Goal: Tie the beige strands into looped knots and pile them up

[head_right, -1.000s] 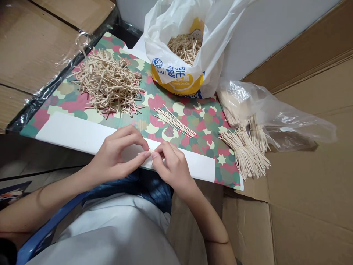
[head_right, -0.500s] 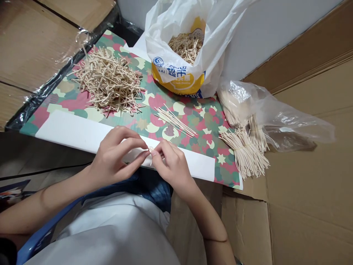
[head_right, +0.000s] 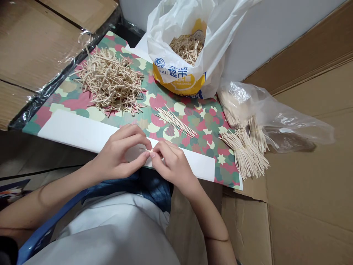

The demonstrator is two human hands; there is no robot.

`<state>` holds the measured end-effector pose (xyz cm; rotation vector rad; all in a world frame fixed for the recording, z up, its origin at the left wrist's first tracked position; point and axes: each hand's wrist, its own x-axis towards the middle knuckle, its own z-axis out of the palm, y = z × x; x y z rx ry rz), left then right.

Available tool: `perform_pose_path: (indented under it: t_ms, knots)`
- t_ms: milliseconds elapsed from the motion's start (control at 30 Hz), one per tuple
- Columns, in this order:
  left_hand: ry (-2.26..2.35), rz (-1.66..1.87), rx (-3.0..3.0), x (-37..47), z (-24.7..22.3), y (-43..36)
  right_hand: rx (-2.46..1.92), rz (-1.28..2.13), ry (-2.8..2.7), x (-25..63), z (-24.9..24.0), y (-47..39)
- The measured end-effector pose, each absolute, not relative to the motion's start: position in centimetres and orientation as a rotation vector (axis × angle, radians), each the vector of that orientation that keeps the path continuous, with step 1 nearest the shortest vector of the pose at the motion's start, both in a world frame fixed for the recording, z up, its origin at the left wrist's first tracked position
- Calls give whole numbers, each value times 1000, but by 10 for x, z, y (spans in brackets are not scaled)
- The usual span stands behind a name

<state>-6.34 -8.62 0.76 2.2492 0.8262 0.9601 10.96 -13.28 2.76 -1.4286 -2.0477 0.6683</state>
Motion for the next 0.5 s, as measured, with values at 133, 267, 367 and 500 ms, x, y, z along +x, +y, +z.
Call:
perform_pose_path:
  t_ms: [133,267,367,500]
  knots:
    - [822,908,2267,-60,6,-81,-1459,621,-2097,110,28,-132]
    - [782,818,2181,-60,7,-76,-1499,566,-2134,110,28,-132]
    - [734,709,2085,-63,10,-73,-1517,627,-2138,111,31,-132]
    - [646,622,1969,-66,13,-69,-1542,938,-2007,114,34,-130]
